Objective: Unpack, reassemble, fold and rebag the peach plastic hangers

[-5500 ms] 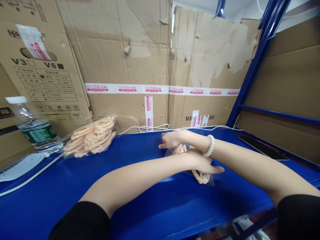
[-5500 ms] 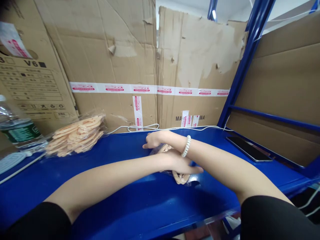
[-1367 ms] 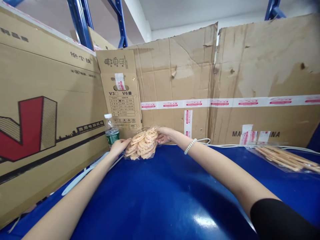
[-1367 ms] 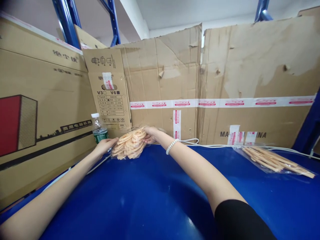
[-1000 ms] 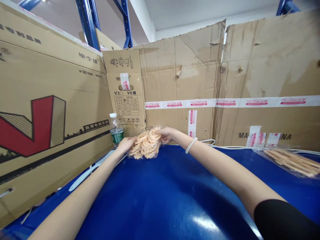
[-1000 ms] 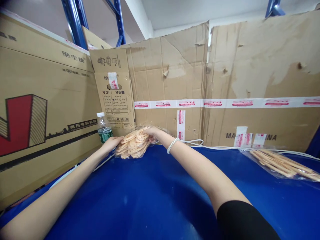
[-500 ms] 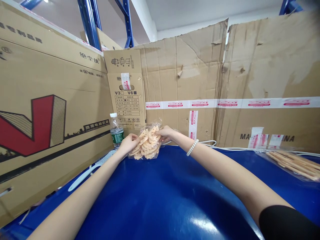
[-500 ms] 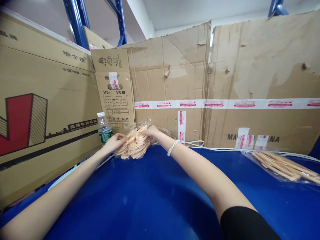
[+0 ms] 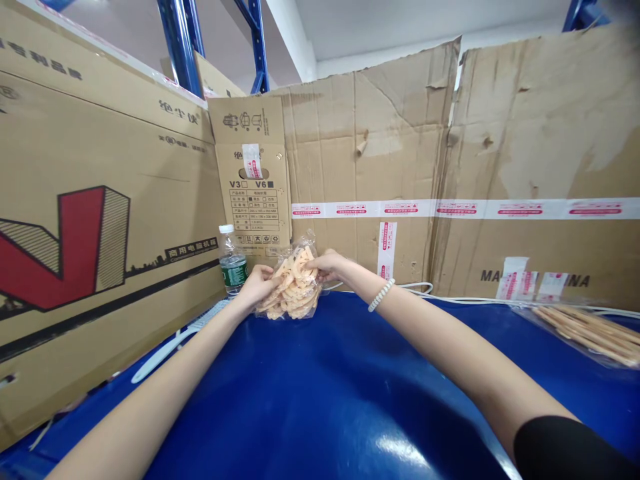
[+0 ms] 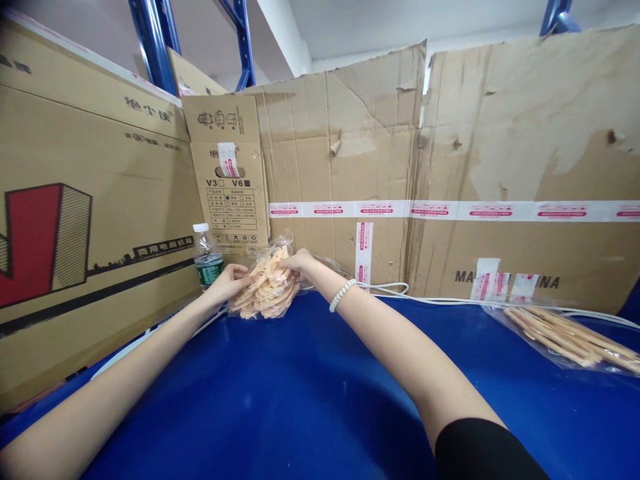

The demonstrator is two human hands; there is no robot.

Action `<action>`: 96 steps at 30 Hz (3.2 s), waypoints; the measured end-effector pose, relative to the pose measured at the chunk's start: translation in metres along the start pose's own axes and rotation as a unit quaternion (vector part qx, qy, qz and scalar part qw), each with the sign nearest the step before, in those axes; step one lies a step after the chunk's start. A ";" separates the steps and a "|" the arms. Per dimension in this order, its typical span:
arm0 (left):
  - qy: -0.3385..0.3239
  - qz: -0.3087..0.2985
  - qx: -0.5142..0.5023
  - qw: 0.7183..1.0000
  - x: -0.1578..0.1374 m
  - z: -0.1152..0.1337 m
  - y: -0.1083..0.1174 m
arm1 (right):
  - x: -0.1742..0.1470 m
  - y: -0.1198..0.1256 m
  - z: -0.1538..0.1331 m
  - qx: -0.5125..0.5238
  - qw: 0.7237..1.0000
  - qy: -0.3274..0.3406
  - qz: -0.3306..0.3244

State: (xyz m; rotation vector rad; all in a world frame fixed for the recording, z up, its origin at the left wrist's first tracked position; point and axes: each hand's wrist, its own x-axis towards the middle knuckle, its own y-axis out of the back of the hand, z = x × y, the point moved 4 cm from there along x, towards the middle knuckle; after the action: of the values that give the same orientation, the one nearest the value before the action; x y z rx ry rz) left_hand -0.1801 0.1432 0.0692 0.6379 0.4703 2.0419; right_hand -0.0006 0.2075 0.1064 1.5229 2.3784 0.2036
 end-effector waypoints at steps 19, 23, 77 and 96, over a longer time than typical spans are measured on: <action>-0.158 -0.029 -0.130 0.978 -0.080 0.051 -0.016 | -0.085 0.033 0.063 0.192 0.978 0.072 0.021; -0.155 -0.129 -0.157 0.967 -0.122 0.055 -0.054 | -0.141 0.054 0.116 0.215 0.974 0.045 0.061; -0.412 -0.304 0.092 0.854 -0.181 0.081 -0.080 | -0.221 0.120 0.133 -0.428 0.850 0.287 -0.107; -0.411 -0.263 0.115 0.865 -0.176 0.045 -0.091 | -0.204 0.091 0.121 -0.332 0.844 0.375 -0.192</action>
State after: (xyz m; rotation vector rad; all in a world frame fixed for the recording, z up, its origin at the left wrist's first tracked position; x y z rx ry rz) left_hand -0.0141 0.0422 0.0093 1.2824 0.3172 1.0584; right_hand 0.1969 0.0561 0.0554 0.6609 2.6137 1.5765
